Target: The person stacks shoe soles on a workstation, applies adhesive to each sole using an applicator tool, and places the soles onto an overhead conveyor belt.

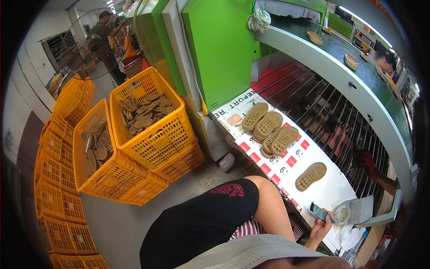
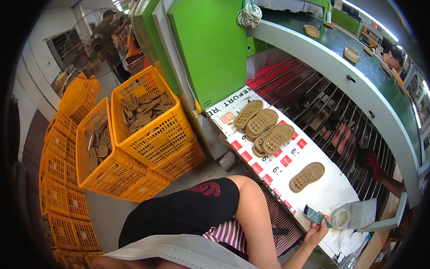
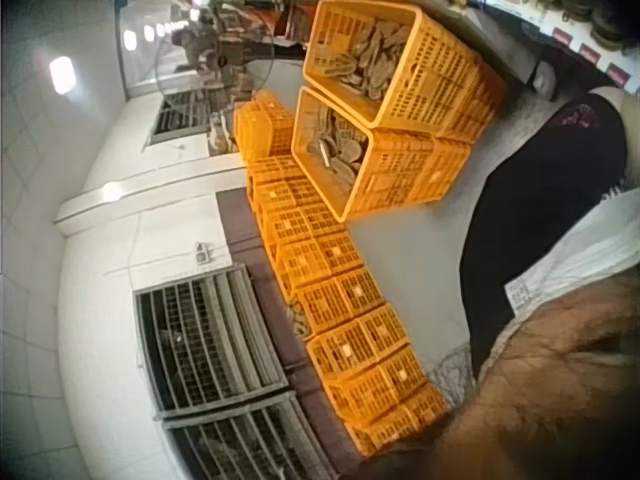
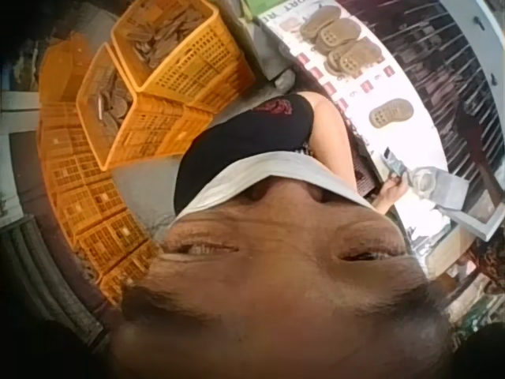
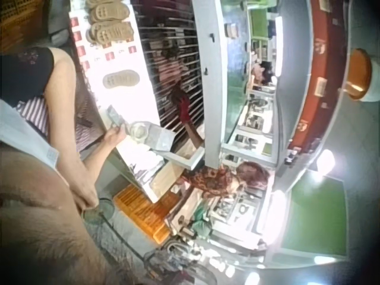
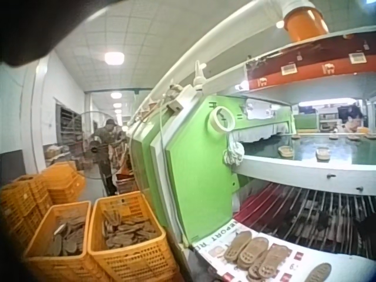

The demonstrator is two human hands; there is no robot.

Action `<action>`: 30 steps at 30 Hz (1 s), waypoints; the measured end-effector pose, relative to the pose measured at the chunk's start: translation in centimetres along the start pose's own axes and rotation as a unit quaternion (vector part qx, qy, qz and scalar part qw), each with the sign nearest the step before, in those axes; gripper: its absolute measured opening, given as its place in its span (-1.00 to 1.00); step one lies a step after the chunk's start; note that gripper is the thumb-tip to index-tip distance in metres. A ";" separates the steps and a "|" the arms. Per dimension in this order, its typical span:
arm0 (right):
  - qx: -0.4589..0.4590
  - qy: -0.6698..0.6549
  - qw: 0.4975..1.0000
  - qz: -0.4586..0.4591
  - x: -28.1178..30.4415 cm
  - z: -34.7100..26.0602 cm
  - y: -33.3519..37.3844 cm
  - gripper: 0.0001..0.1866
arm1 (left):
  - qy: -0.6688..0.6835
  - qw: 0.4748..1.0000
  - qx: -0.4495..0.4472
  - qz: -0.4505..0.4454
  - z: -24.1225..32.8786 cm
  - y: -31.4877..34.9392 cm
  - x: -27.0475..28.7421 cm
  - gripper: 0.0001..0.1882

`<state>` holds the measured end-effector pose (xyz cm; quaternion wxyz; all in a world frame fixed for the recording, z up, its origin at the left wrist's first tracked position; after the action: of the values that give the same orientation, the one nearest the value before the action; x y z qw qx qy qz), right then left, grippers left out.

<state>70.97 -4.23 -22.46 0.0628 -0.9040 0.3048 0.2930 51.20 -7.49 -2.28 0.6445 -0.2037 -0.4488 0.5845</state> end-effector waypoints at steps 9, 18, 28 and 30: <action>-0.012 -0.037 0.998 -0.040 1.6 0.2 -0.6 -0.79 | -0.225 0.914 0.104 0.322 0.7 6.7 11.5 -0.69; -0.004 -0.055 0.998 -0.014 2.6 0.1 0.5 -0.74 | -0.289 0.759 0.323 0.485 -4.0 21.0 14.7 -0.62; 0.020 -0.069 0.997 0.012 -1.1 -0.2 0.0 -0.79 | -0.521 0.666 0.467 0.258 -6.6 21.5 13.5 0.04; 0.014 -0.078 0.997 0.012 -1.0 -0.4 0.5 -0.80 | -0.474 0.658 0.539 0.226 -7.4 20.4 13.3 0.06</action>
<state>70.24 -4.25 -21.57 0.0949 -0.8737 0.3142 0.3589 44.48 11.68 -17.59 0.1889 0.3891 -0.2401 0.8690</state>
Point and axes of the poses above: each hand's wrist, its own y-axis away from the middle knuckle, its own x-axis out of the back of the hand, z = x × y, the point moved 1 cm from there along -y, towards the middle knuckle, and after that the axes turned 9 degrees about z, right-handed, at the moved point
